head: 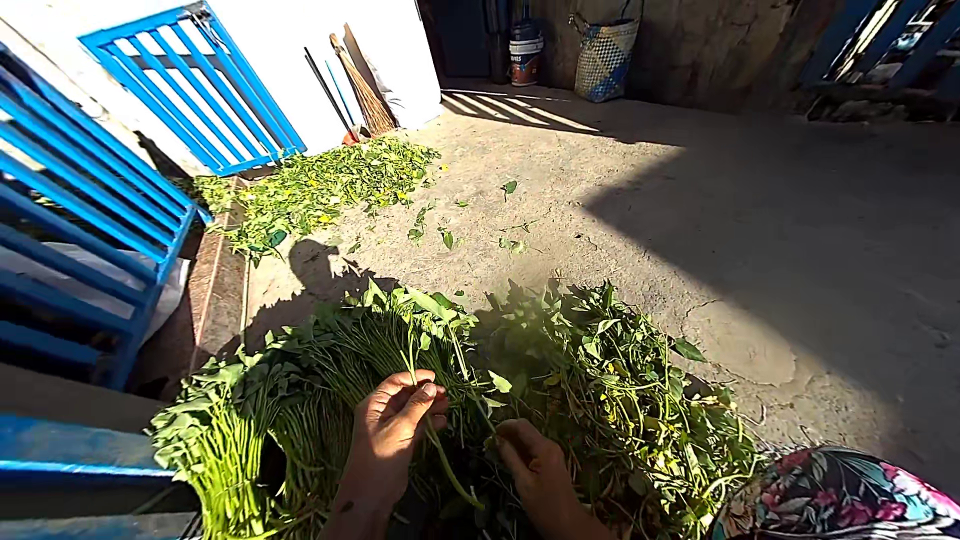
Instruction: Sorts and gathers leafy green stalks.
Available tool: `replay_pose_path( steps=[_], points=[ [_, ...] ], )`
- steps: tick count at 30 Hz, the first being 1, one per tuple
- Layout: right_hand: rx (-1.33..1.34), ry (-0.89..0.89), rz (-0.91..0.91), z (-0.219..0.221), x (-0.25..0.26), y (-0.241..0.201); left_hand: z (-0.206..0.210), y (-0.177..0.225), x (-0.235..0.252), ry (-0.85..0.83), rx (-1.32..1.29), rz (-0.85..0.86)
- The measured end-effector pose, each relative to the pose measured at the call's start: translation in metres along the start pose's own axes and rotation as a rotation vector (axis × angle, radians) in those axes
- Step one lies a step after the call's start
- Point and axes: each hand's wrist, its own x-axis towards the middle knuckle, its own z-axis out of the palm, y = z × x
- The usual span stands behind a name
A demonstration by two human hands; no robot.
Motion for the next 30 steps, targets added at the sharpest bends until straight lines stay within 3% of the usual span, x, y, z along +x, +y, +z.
replay_pose_path(
  steps=[4, 11, 15, 18, 21, 24, 28, 30],
  points=[
    [-0.039, -0.021, -0.2, 0.013, -0.008, -0.017, 0.005, -0.008, -0.001, -0.015, -0.03, 0.034],
    [-0.124, -0.052, -0.258, 0.013, -0.015, -0.023, 0.008, -0.001, -0.004, 0.094, -0.059, 0.066],
    [-0.078, -0.188, -0.107, 0.009, -0.029, -0.035, -0.003, 0.005, 0.0, 0.236, -0.099, 0.137],
    [-0.062, -0.277, -0.037, 0.012, -0.043, -0.038, -0.01, 0.012, 0.001, 0.288, -0.105, 0.091],
    [-0.203, -0.387, -0.09, 0.011, -0.044, -0.03, -0.008, 0.013, -0.001, 0.333, -0.089, 0.091],
    [-0.475, -0.51, 0.071, -0.004, -0.032, -0.022, -0.011, 0.017, -0.001, 0.347, -0.066, 0.131],
    [-0.607, -0.076, -0.124, -0.002, -0.017, -0.035, -0.007, 0.015, -0.004, 0.284, -0.065, 0.137],
    [-0.729, 0.026, -0.232, 0.005, -0.006, -0.05, 0.003, 0.011, -0.005, 0.251, -0.07, 0.116]
  ],
)
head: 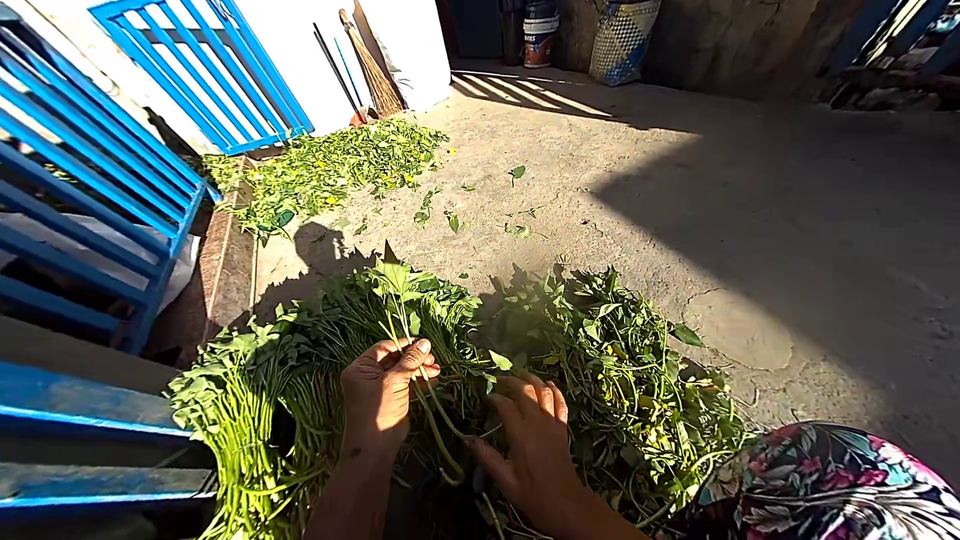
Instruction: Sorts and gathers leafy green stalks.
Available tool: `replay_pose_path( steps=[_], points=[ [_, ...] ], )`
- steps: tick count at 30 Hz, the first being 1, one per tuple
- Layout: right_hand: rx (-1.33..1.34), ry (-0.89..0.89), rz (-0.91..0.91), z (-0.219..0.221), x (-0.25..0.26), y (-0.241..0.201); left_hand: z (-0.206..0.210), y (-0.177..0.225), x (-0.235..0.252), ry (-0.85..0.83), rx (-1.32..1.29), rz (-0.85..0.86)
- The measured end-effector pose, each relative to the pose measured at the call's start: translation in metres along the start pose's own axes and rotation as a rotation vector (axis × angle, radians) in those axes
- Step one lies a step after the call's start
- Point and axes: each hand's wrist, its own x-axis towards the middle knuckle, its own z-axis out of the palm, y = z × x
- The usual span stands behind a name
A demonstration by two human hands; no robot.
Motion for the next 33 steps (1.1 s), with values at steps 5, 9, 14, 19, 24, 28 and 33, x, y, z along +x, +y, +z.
replay_pose_path(
  steps=[5, 9, 14, 19, 24, 28, 33],
  points=[
    [-0.335, -0.343, -0.034, -0.017, 0.011, -0.024, 0.015, -0.004, -0.004, -0.042, 0.019, -0.055],
    [-0.009, -0.34, -0.048, -0.018, 0.004, -0.022, 0.017, -0.004, -0.004, -0.051, -0.001, -0.086],
    [1.088, -0.585, 0.187, -0.003, 0.0, -0.01, 0.018, -0.003, -0.004, -0.041, -0.068, -0.188],
    [1.134, -0.419, 0.335, -0.001, -0.004, -0.014, 0.011, -0.007, -0.004, -0.043, 0.11, -0.146],
    [1.046, -0.315, 0.35, 0.005, -0.002, -0.004, -0.003, 0.004, -0.003, 0.027, 0.151, -0.028],
    [0.998, -0.264, 0.346, 0.011, -0.006, -0.007, -0.004, -0.003, -0.01, 0.084, 0.285, 0.178],
    [0.885, -0.193, 0.344, 0.015, -0.006, -0.007, -0.009, -0.013, -0.009, 0.166, 0.786, 0.613]
  ],
)
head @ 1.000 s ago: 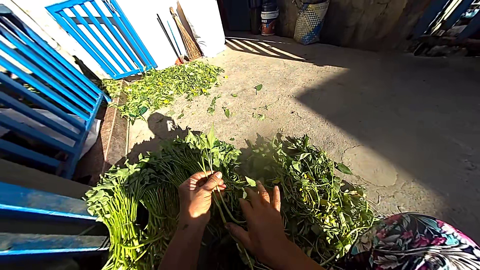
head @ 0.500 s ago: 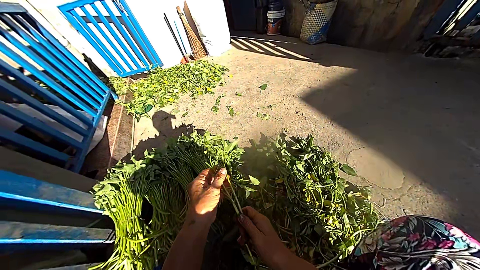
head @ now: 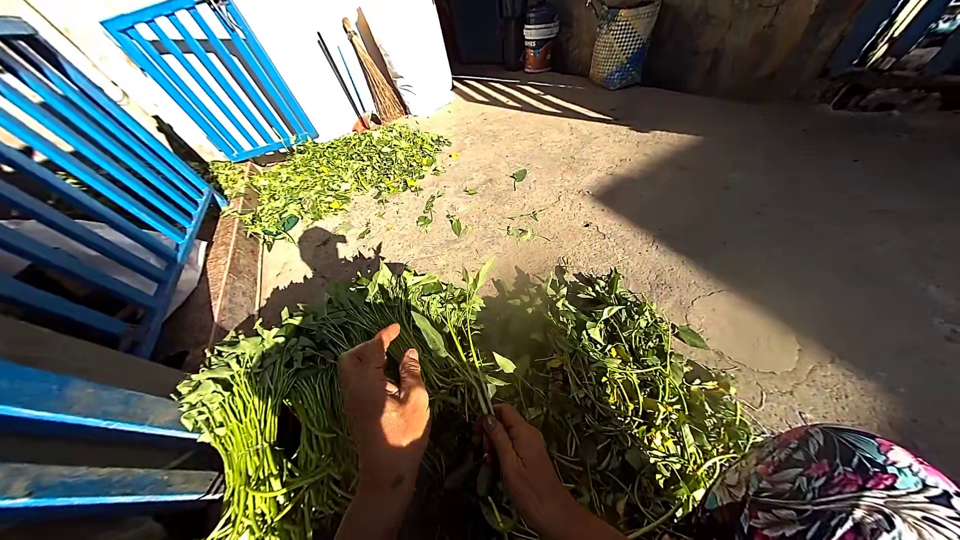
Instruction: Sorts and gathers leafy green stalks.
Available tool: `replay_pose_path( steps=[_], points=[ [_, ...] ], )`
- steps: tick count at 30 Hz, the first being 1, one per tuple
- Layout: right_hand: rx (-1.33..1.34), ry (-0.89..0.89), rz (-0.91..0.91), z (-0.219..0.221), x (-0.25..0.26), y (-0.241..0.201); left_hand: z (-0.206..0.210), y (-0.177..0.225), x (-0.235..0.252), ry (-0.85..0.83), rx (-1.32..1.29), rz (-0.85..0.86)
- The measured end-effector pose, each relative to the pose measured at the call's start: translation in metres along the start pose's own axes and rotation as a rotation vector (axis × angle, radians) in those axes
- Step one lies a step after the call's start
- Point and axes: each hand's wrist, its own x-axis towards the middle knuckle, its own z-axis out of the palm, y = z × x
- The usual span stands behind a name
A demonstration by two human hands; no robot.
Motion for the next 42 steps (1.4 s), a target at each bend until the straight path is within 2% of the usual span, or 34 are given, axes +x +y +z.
replay_pose_path(
  steps=[2, 6, 8, 11, 16, 22, 26, 29, 36, 39, 42],
  points=[
    [-0.032, 0.023, -0.003, 0.0, 0.001, 0.002, 0.001, -0.001, -0.002, -0.063, 0.066, 0.063],
    [-0.087, 0.042, -0.042, 0.001, 0.001, 0.007, 0.015, 0.003, -0.012, -0.476, -0.189, -0.189],
    [-0.117, 0.051, -0.095, 0.003, -0.002, 0.011, 0.02, 0.006, -0.015, -0.527, -0.234, -0.242],
    [-0.168, 0.055, -0.146, 0.004, -0.004, 0.013, 0.022, 0.01, -0.016, -0.502, -0.257, -0.298],
    [-0.183, 0.052, -0.173, 0.004, -0.006, 0.012, 0.022, 0.011, -0.015, -0.462, -0.435, -0.454],
    [-0.187, 0.035, -0.2, 0.005, -0.011, 0.011, 0.022, 0.011, -0.013, -0.496, -0.493, -0.54],
    [-0.162, -0.004, -0.199, 0.006, -0.013, 0.011, 0.018, 0.019, -0.006, -0.54, -0.762, -0.781],
    [-0.067, -0.078, -0.15, 0.005, -0.012, 0.007, 0.015, 0.018, -0.002, -0.568, -0.878, -0.887],
    [0.289, -0.243, 0.018, 0.009, -0.003, -0.01, 0.008, 0.013, 0.0, -0.579, -1.011, -0.967],
    [0.114, -0.215, 0.052, 0.004, 0.008, 0.005, 0.009, 0.013, -0.001, -0.462, -0.972, -0.919],
    [-0.432, -0.033, 0.319, -0.018, 0.026, 0.07, 0.007, 0.013, 0.004, -0.333, -0.917, -0.842]
  ],
)
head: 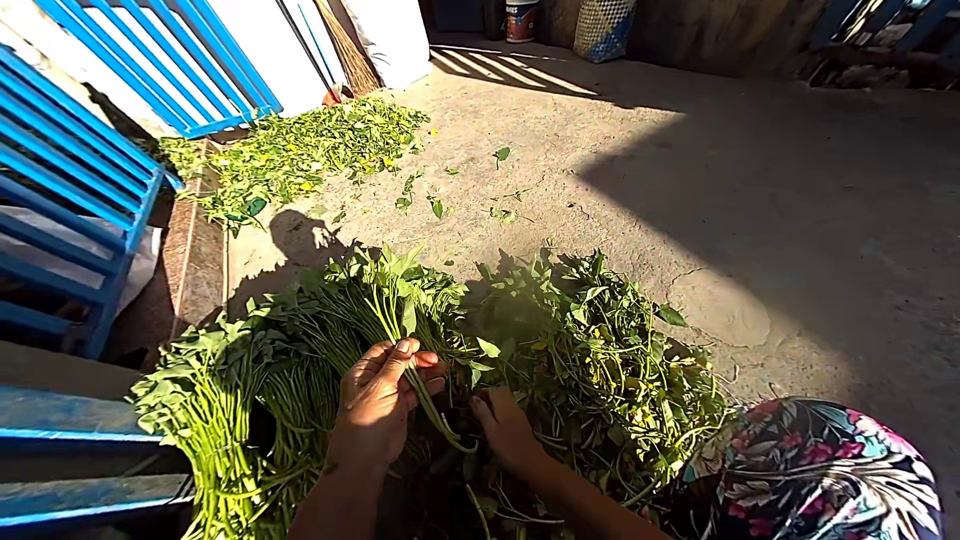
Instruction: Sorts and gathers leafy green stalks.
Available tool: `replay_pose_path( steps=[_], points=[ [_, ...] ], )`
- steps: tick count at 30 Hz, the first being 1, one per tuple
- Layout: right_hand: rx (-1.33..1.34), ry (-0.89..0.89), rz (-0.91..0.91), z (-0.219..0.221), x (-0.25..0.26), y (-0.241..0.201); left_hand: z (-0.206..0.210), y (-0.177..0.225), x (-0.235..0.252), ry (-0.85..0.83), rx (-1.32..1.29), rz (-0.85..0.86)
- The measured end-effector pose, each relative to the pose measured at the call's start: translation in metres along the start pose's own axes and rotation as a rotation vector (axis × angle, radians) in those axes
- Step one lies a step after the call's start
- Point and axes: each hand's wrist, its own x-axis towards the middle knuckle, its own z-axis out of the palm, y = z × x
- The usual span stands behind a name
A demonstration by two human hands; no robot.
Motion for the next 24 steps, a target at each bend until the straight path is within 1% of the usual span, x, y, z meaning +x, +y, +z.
replay_pose_path(
  steps=[1, 2, 3, 4, 5, 6, 8, 10, 12, 15, 17, 19, 21, 24],
  points=[
    [-0.183, -0.008, 0.179, -0.002, 0.01, 0.024, -0.001, 0.002, 0.001, 0.019, -0.001, 0.032],
    [-0.314, -0.083, 0.339, -0.007, 0.015, 0.047, -0.003, 0.003, 0.001, 0.028, -0.003, 0.052],
    [-0.414, -0.168, 0.432, -0.013, 0.018, 0.067, -0.004, 0.005, 0.001, 0.033, -0.007, 0.064],
    [-0.485, -0.253, 0.46, -0.019, 0.016, 0.08, -0.004, 0.006, 0.001, 0.037, -0.007, 0.072],
    [-0.496, -0.318, 0.449, -0.026, 0.014, 0.086, -0.004, 0.008, 0.0, 0.041, -0.01, 0.078],
    [-0.458, -0.34, 0.416, -0.033, 0.01, 0.086, -0.004, 0.009, -0.001, 0.045, -0.009, 0.084],
    [-0.289, -0.271, 0.31, -0.049, 0.003, 0.077, -0.003, 0.01, -0.003, 0.053, -0.004, 0.096],
    [-0.063, -0.167, 0.185, -0.068, -0.003, 0.064, -0.002, 0.011, -0.003, 0.071, -0.002, 0.094],
    [0.234, -0.095, 0.115, -0.086, -0.011, 0.048, -0.002, 0.011, -0.002, 0.084, -0.007, 0.077],
    [0.623, -0.048, 0.033, -0.101, -0.031, 0.032, -0.003, 0.008, 0.001, 0.086, -0.005, 0.026],
    [0.787, -0.06, 0.001, -0.103, -0.045, 0.028, -0.003, 0.005, 0.002, 0.078, 0.005, -0.001],
    [0.874, -0.102, -0.067, -0.099, -0.052, 0.031, -0.001, 0.003, 0.002, 0.071, 0.005, -0.015],
    [0.873, -0.137, -0.14, -0.094, -0.055, 0.035, 0.0, 0.001, 0.002, 0.078, -0.014, -0.027],
    [0.818, -0.138, -0.159, -0.091, -0.061, 0.028, 0.0, -0.003, 0.004, 0.107, -0.062, -0.053]
  ],
)
